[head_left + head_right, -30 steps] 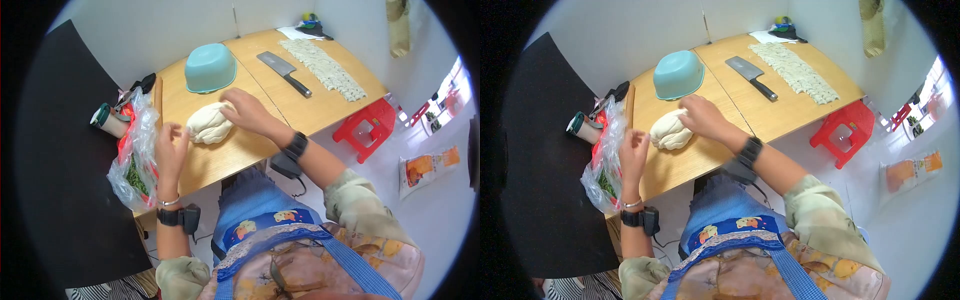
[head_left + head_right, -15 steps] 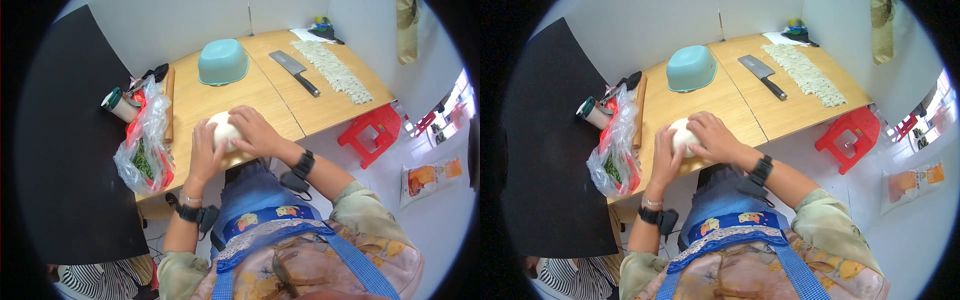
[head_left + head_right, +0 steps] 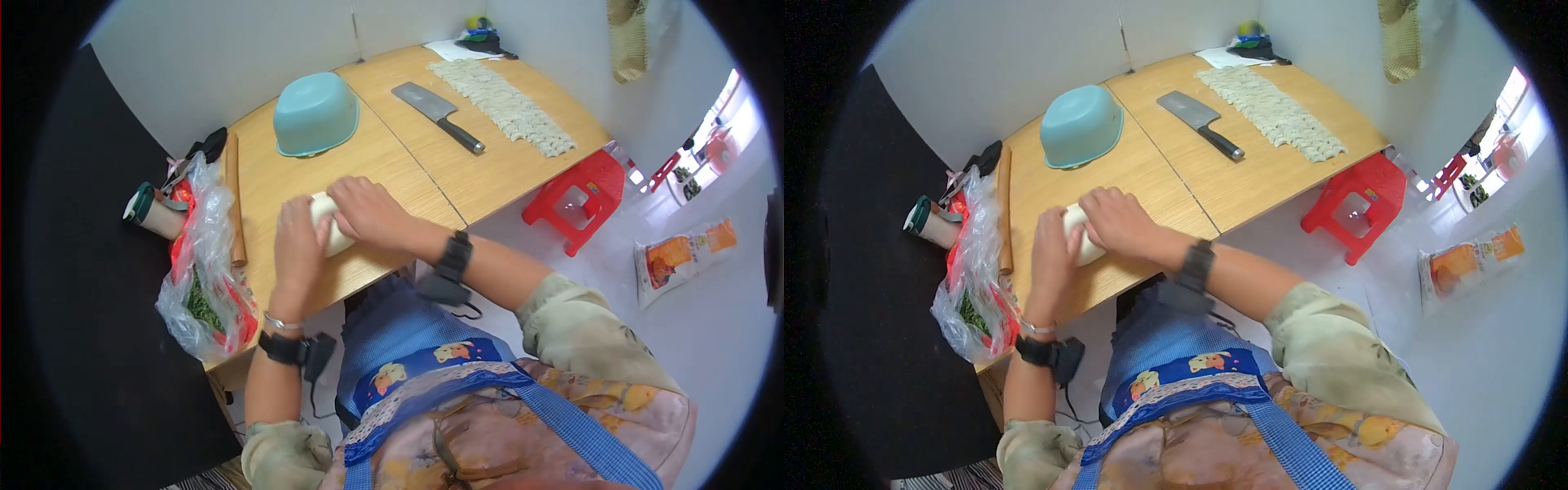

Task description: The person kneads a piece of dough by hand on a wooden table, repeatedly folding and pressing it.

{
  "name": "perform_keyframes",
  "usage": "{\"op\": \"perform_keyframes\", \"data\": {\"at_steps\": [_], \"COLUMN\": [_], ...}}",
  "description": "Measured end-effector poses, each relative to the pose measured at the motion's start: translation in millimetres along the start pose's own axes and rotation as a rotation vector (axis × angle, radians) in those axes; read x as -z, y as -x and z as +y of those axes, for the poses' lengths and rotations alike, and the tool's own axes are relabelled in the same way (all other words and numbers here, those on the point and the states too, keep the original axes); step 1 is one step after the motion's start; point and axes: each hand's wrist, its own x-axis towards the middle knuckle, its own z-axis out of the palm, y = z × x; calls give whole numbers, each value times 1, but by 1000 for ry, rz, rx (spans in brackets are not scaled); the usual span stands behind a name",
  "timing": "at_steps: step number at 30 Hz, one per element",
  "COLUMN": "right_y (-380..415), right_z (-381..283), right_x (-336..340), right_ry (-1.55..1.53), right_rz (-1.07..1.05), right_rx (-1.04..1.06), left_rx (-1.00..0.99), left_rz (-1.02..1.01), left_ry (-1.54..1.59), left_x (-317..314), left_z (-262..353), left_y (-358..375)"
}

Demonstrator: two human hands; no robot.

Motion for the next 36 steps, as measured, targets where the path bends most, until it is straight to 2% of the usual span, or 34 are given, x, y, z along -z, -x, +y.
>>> {"op": "perform_keyframes", "data": {"at_steps": [1, 2, 4, 5, 7, 8, 10, 13, 14, 15, 16, 18, 19, 21, 23, 24, 26, 27, 29, 30, 31, 33, 35, 36], "right_y": [-17, -34, -58, -62, -65, -63, -52, -25, -14, -1, 11, 35, 43, 47, 47, 44, 27, 18, 8, 5, 5, 0, -16, -21], "right_z": [5, 13, 25, 27, 24, 23, 16, 3, -1, -2, -5, -14, -20, -31, -38, -37, -35, -30, -8, -10, -8, -1, 1, 1], "right_x": [-1, -5, -15, -18, -22, -24, -21, -8, -8, -12, -11, 0, 9, 28, 41, 41, 40, 37, 19, 21, 27, 44, 44, 38], "right_ry": [-44, -38, -127, -127, -142, -147, 33, -81, -86, -135, -183, -223, -259, -290, -256, -256, -103, -99, 94, 151, 154, 4, -40, -69], "right_rz": [-149, -149, -194, -195, -98, -108, -110, -170, -175, -23, 130, 200, 271, 219, 199, 194, 393, 397, 292, 231, 240, -158, -137, 44], "right_rx": [-122, -127, -285, -286, -360, -355, -319, -288, -282, -175, -68, -6, 54, 18, 38, 34, 211, 207, 228, 225, 226, -29, -85, -111], "left_rx": [94, 90, 254, 254, 450, 462, 424, 383, 295, 201, 204, 88, 90, 52, 19, -70, -247, -252, -264, -163, -171, -32, 58, 100], "left_rz": [-50, -51, 26, 25, -13, -14, -120, -164, -73, 19, 23, 191, 199, 151, 186, 277, 422, 419, 232, -9, -7, -237, -236, 9], "left_ry": [50, 56, -74, -73, -241, -243, -147, 2, 212, 419, 415, 519, 515, 459, 397, 285, 14, 17, -196, -64, -68, 149, 254, 273], "left_x": [-3, -6, -11, -12, -10, -9, -8, -5, -5, -5, -6, -8, -3, 14, 23, 25, 26, 24, 21, 26, 34, 51, 41, 30], "left_z": [-11, -21, -33, -36, -39, -40, -43, -39, -35, -30, -22, -7, 1, 15, 26, 27, 20, 13, -4, -6, -11, -20, -19, -9], "left_y": [-13, -25, -44, -51, -54, -49, -38, -9, 6, 20, 35, 60, 63, 68, 59, 51, 32, 25, 14, 14, 16, 13, 5, 1]}}
